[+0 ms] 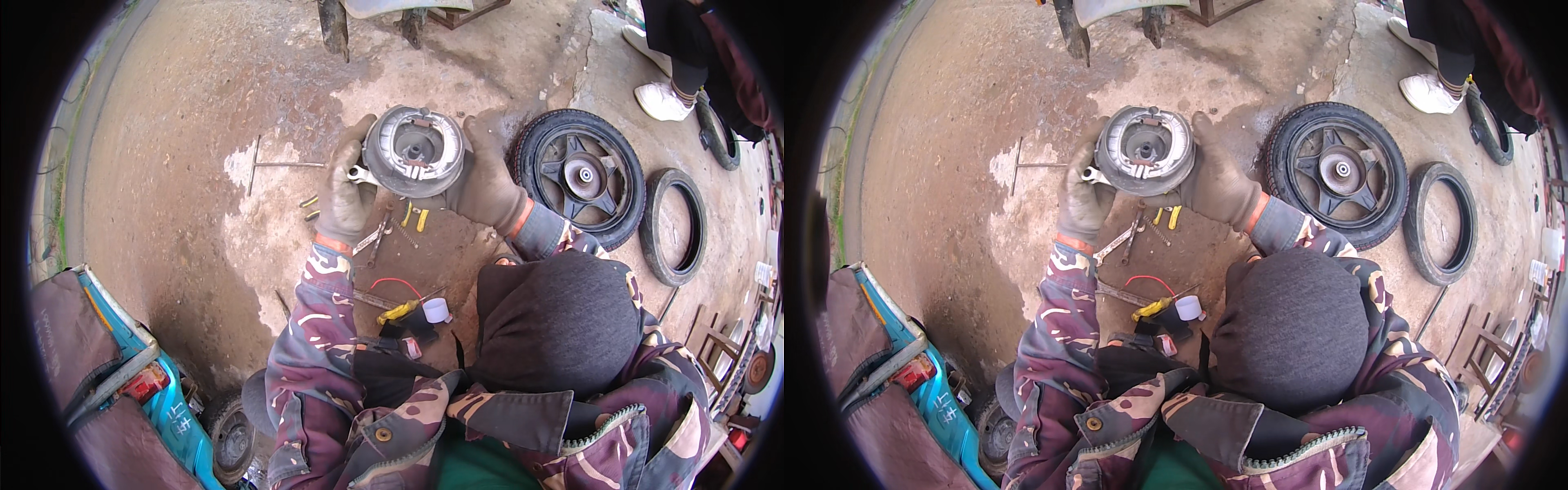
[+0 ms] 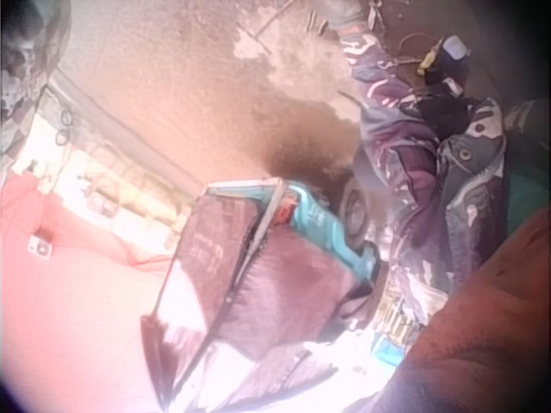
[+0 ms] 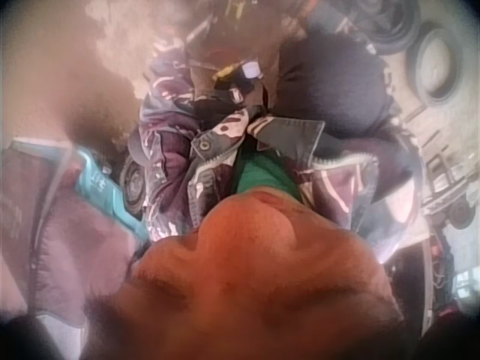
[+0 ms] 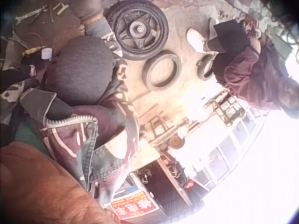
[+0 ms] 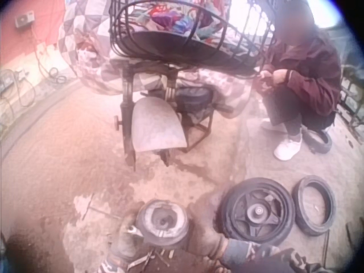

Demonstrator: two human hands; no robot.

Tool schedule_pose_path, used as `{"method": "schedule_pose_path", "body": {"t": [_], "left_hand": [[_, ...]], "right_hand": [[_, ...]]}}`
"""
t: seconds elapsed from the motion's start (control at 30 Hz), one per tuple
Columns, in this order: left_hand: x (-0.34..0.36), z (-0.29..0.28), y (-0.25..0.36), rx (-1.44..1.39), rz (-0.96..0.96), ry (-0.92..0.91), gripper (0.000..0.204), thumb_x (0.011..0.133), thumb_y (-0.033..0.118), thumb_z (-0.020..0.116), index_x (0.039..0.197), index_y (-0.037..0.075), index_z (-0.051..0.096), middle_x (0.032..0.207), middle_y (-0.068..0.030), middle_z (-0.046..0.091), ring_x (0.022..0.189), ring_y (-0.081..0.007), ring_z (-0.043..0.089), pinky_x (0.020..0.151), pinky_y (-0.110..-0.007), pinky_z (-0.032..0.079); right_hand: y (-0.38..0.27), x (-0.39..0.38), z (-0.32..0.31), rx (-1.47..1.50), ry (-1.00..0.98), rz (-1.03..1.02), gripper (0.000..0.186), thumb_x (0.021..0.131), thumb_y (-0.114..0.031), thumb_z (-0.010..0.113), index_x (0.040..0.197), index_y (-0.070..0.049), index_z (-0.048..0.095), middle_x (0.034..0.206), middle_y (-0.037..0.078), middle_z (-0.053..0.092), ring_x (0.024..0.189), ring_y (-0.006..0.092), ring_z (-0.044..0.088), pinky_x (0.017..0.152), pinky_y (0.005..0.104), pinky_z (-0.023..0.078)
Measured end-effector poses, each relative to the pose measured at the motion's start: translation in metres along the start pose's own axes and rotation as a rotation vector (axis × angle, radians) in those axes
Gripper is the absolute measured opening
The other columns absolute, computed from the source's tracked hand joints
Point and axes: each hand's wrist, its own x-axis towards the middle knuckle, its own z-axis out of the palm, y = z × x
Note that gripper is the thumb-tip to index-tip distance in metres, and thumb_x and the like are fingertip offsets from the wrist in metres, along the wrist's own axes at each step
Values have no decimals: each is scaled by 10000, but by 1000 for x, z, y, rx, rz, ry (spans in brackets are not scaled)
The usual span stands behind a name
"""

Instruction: The person sits on the ground and works on a brake assembly, using a wrench and a long metal rod to adjust and tighten components. They repeatedly insert and remove the rod, rotate the assembly, and manipulate small parts with gloved hands.

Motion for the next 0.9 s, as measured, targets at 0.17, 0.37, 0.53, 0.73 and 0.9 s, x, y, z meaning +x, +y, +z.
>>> {"method": "schedule_pose_path", "body": {"t": [0.17,0.37,0.53,0.73,0.9], "left_hand": [[2,-3,8,507,10,53,798,1042,574,646,1529,-46,522,1499,-206,600,1412,-276,557,1170,-436,464],[-5,37,9,1063,287,-94,1086,873,690,795,1572,-58,434,1513,-300,516,1403,-399,533,1172,-468,459],[-10,55,0,1054,305,-45,1245,757,617,915,1609,-76,330,1543,-322,443,1457,-424,451,1212,-487,396],[-11,58,6,1045,327,-11,1235,725,590,937,1589,-81,364,1526,-321,455,1439,-446,455,1198,-507,402],[-13,65,10,1214,572,-10,1208,646,489,997,1556,-56,417,1484,-312,473,1370,-468,495,1141,-525,450]], "right_hand": [[-1,6,-3,-27,39,-82,789,1065,-690,456,1624,-135,411,1614,135,502,1442,324,548,1128,621,513],[5,5,-13,-449,107,-186,684,1121,-538,455,1621,-73,405,1568,152,544,1414,305,573,1169,469,497],[15,-1,-39,-968,123,-412,654,1153,-477,431,1620,-20,395,1601,191,494,1438,304,535,1202,418,439],[22,7,-54,-916,49,-449,670,1162,-458,416,1624,25,377,1653,209,416,1514,297,433,1256,430,349],[12,7,-34,-699,-59,-442,700,1158,-441,423,1678,9,294,1682,194,385,1536,287,408,1279,419,303]]}}
